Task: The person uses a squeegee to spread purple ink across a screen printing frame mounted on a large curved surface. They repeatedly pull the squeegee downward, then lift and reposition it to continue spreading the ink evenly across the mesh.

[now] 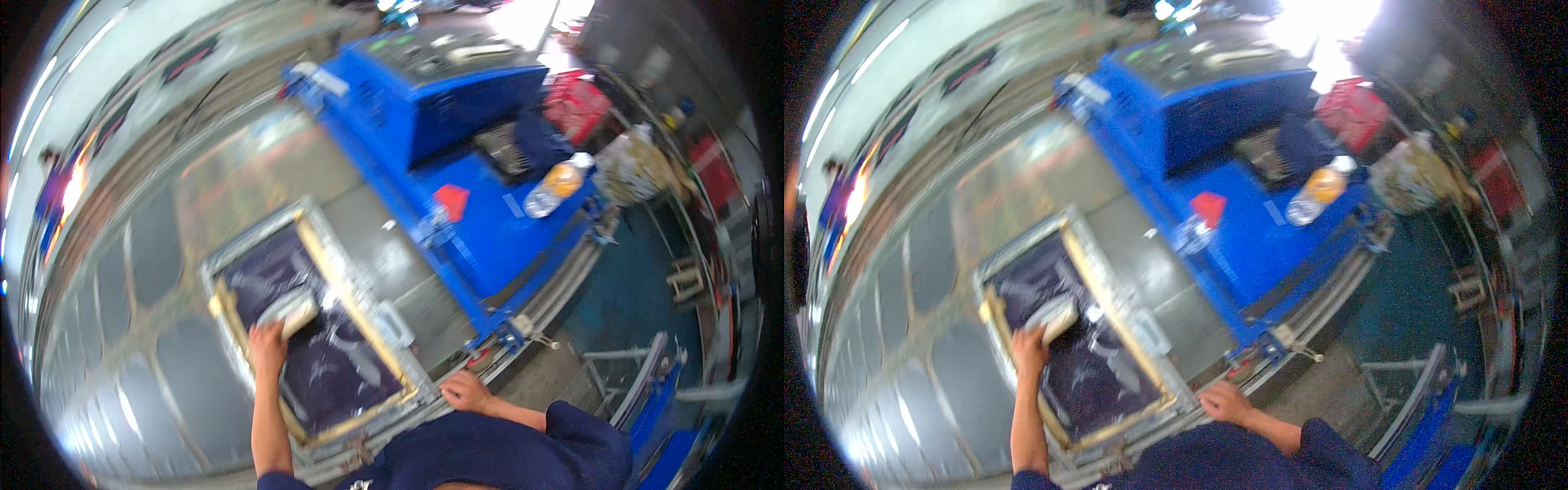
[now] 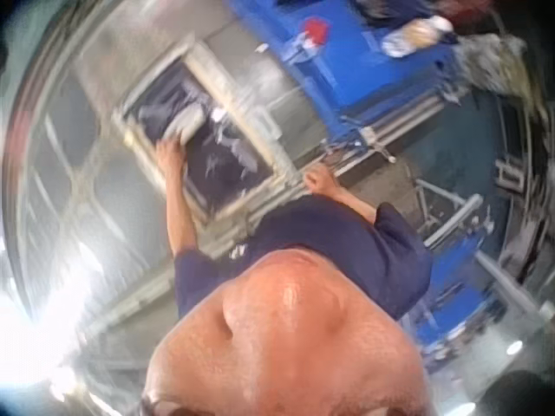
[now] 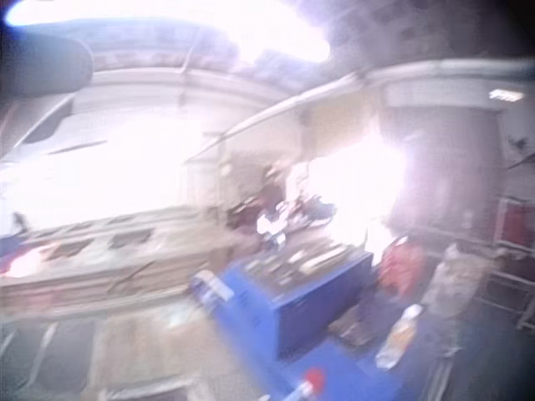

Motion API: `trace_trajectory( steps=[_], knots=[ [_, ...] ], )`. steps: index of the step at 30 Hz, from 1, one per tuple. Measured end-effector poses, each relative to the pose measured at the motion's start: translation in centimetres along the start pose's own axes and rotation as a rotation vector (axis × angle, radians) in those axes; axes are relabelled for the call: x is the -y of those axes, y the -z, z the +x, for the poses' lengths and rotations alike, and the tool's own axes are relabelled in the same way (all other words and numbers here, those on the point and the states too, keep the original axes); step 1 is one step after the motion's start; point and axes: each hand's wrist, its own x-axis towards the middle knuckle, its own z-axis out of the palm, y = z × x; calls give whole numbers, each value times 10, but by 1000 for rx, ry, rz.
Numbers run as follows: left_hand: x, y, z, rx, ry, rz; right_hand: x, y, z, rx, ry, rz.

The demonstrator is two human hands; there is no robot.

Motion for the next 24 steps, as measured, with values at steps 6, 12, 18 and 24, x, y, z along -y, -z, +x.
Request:
trace_trajectory(
  steps=[6, 12, 18, 24],
  knots=[
    [-18, 48, 61, -115, 2, -97, 52, 124, 104, -520, 166, -155],
    [-19, 37, 25, -82, 69, 10, -79, 267, 219, -1103, -330, -347],
    [-39, 35, 8, -17, -37, 17, -189, 289, 236, -991, -419, 142],
    [-46, 65, -2, 34, 70, -54, -155, 304, 240, -1016, -169, 70]
  ],
)
